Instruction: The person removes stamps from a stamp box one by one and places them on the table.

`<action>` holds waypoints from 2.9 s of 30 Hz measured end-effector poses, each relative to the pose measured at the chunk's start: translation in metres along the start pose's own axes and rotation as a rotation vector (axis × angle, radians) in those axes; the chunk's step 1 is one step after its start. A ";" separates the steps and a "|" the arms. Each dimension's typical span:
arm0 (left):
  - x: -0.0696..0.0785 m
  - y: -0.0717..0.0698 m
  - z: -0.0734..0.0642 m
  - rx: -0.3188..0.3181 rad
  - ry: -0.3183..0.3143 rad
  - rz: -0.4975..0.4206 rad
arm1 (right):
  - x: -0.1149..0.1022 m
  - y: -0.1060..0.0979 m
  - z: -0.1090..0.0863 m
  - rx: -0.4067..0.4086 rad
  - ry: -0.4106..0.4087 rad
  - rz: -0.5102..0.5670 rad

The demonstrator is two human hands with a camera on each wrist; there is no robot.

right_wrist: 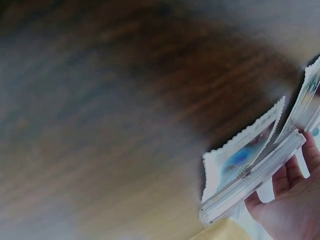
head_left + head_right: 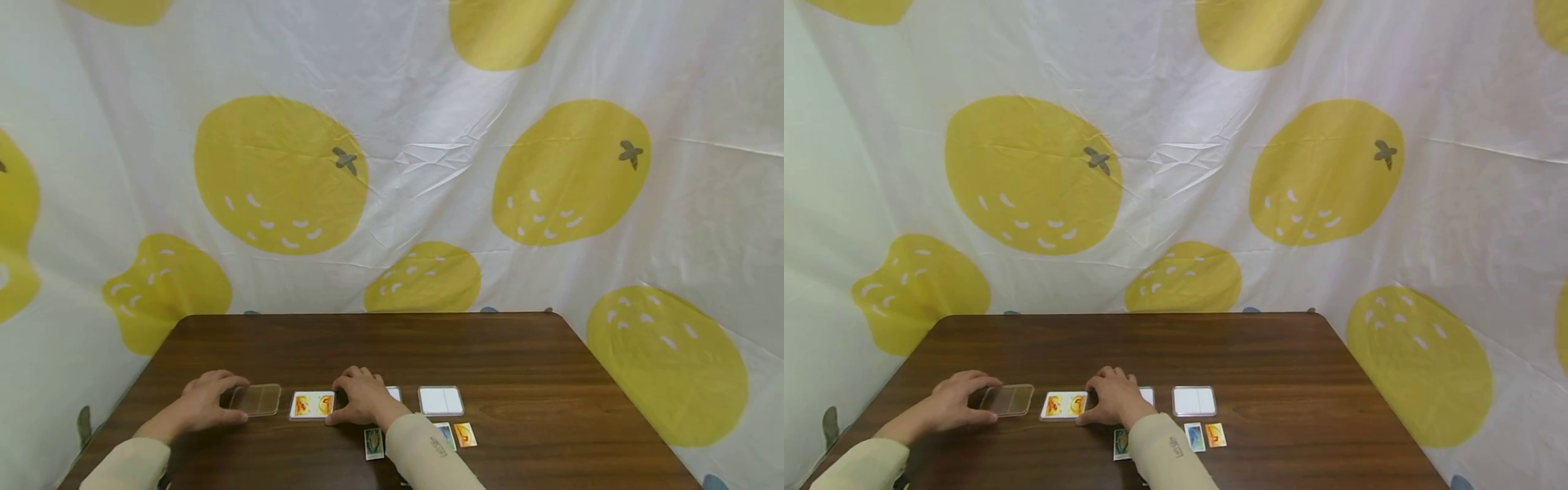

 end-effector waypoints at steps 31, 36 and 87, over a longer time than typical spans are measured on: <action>0.030 0.009 0.022 -0.002 -0.012 -0.070 | 0.001 0.002 -0.001 -0.001 -0.004 0.027; 0.042 0.013 0.028 -0.014 0.003 -0.107 | 0.001 0.001 -0.002 -0.009 -0.006 0.040; 0.066 0.039 0.047 -0.006 0.005 -0.155 | 0.002 0.004 0.000 0.009 0.001 0.028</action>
Point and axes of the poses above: each hand's wrist, its own z-axis towards the middle knuckle, its own y-axis out of the palm, x = y × z, the point moved 8 cm from there along z, towards the middle knuckle, and after that the axes turned 1 degree about x, right-handed, at the moved point
